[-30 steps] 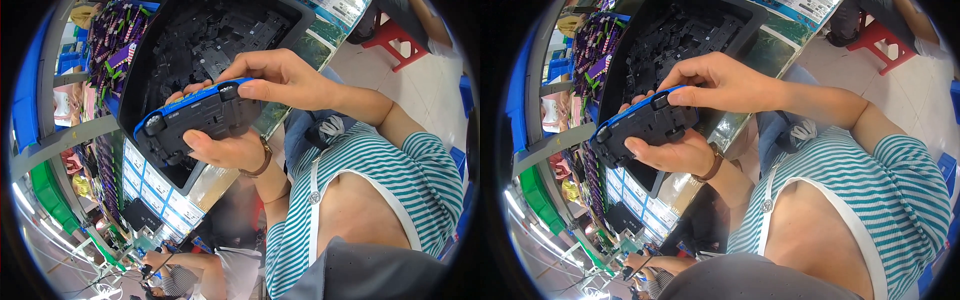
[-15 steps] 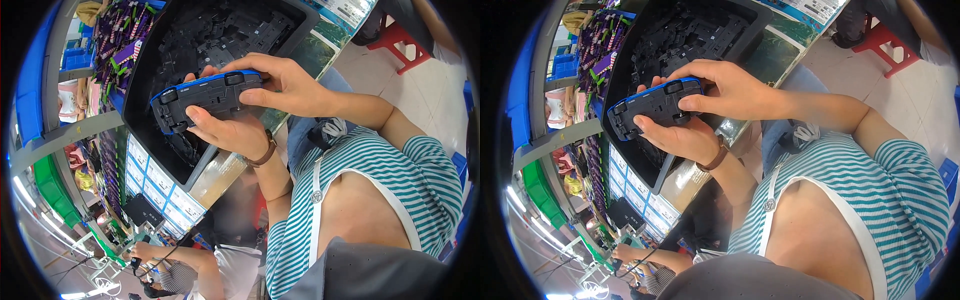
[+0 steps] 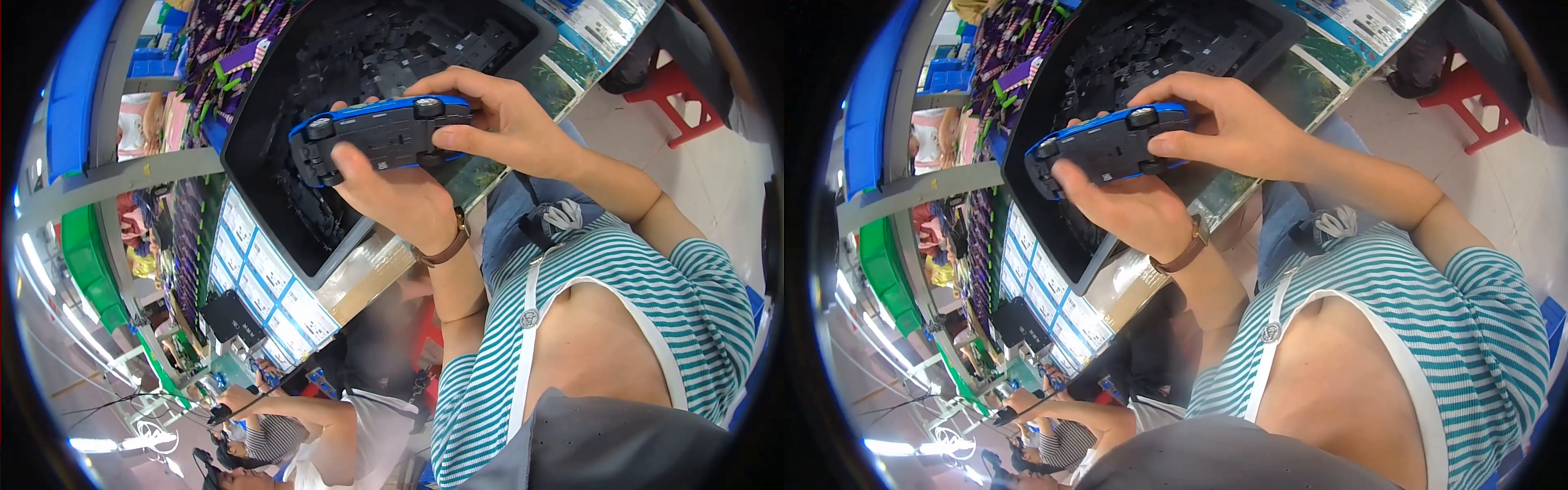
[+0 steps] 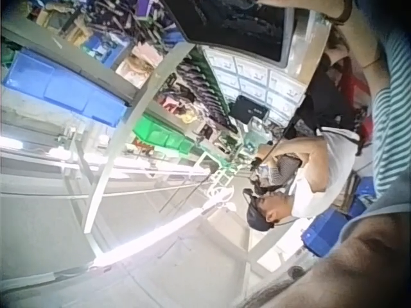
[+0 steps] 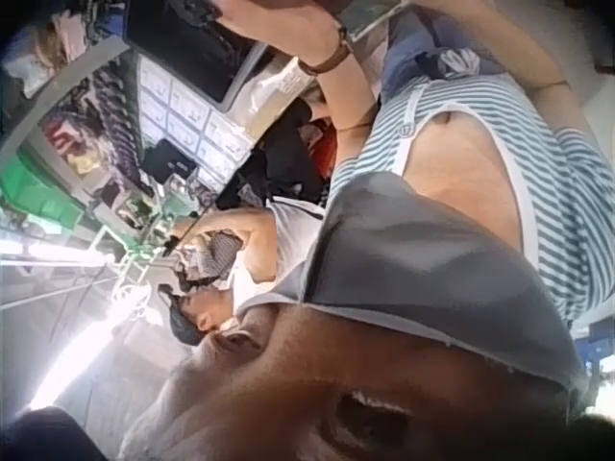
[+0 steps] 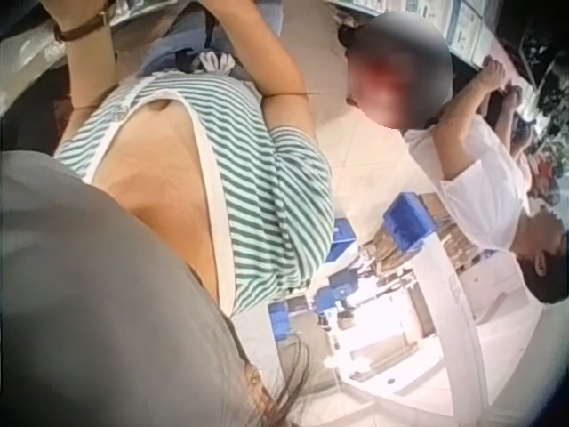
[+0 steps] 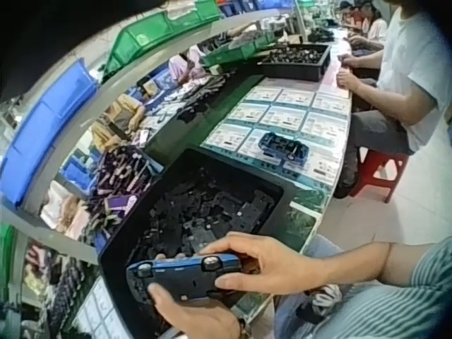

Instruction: The person assembles toy cars by attaching chassis plates from a tray onto toy car bodies by hand and setting the cars on the table, then reaches into a cloth sack beneath the desk.

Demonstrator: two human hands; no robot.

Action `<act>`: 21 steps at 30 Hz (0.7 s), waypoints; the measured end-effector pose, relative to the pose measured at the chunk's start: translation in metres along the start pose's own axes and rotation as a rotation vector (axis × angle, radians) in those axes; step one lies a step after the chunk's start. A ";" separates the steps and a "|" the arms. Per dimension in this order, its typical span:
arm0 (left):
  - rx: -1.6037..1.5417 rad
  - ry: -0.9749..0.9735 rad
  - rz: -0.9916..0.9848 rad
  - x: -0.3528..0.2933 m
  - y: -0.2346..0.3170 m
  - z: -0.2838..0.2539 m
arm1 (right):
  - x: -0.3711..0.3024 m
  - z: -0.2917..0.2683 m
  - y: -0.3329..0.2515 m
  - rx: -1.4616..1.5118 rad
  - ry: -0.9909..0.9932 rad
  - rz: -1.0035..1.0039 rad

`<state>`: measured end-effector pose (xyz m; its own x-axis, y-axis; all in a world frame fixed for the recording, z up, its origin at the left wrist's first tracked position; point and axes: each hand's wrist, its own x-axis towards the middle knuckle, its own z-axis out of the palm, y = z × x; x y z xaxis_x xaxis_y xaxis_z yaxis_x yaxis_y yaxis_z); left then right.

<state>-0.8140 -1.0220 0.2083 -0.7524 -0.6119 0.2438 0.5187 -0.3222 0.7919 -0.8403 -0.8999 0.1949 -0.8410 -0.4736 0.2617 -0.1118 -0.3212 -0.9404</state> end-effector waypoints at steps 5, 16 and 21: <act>0.028 0.029 0.058 -0.001 0.005 -0.001 | -0.004 0.008 0.003 -0.051 0.017 -0.017; 0.097 -0.001 0.059 0.011 0.017 -0.010 | 0.002 0.006 0.000 -0.367 0.055 -0.112; 0.040 0.035 0.015 0.011 0.019 -0.011 | 0.002 0.006 0.005 -0.221 0.027 -0.078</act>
<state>-0.8080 -1.0429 0.2205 -0.7300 -0.6411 0.2367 0.5125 -0.2846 0.8101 -0.8391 -0.9077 0.1924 -0.8390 -0.4312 0.3318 -0.2871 -0.1673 -0.9432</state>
